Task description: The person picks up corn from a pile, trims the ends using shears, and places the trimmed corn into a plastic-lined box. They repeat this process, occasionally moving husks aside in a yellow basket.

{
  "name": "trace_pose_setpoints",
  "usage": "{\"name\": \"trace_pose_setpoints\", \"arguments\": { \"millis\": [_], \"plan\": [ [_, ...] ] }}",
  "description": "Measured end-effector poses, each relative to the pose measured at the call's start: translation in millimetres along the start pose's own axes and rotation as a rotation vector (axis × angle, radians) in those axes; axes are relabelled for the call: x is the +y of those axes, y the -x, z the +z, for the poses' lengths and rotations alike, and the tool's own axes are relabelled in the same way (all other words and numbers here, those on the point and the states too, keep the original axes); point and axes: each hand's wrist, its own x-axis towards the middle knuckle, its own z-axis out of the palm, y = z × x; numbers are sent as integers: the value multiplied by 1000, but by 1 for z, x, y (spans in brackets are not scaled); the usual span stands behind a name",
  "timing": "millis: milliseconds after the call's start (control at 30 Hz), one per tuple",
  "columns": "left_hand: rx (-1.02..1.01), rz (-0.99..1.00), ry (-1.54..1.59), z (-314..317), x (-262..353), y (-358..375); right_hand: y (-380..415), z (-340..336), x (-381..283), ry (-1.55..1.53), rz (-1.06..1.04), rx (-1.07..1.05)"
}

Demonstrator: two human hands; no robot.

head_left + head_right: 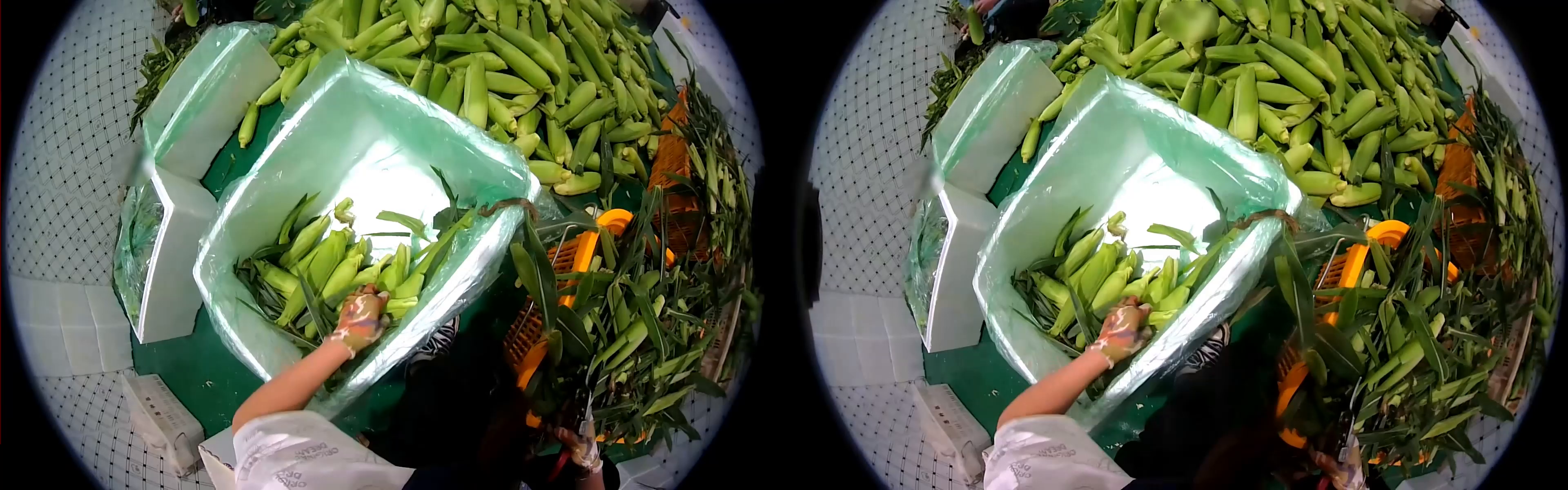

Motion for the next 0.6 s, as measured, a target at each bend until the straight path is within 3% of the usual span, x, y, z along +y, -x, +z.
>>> {"name": "trace_pose_setpoints", "arguments": {
  "millis": [33, 67, 133, 167, 200, 267, 300, 367, 467, 500, 533, 567, 600],
  "plan": [
    [31, -20, 50, -10, 9, 7, 0, 1, 0, 6, -14, 6],
    [103, -191, 234, 2, -1, 11, -1, 2, 0, 19, -27, 8],
    [317, -252, 108, -6, -47, -23, -3, -20, 24, 31, -41, -21],
    [525, -347, 417, -23, -70, -53, -5, -28, 32, 36, -50, -52],
    [816, -123, 868, -58, -82, -86, 1, -5, 12, -116, -31, 64],
    [985, 83, 1036, -172, -31, -99, 2, -9, 13, -64, 12, 30],
    [1003, 301, 1651, -194, -29, -108, 2, -12, 14, -54, 24, 17],
    [865, 99, 1067, -208, -4, -96, 1, -17, 15, -59, 39, 1],
    [72, -231, 1004, -115, -27, -77, -3, -27, 21, -60, 64, -27],
    [-31, -133, 837, -38, -61, -78, -6, -31, 24, -53, 69, -38],
    [-137, -139, 759, -32, -26, -62, -11, -35, 29, -46, 74, -53],
    [-91, -48, 499, 14, -25, -57, -15, -42, 36, -32, 85, -77],
    [-320, -27, -32, 16, 8, -62, -18, -49, 45, -21, 98, -103]
  ]
}}
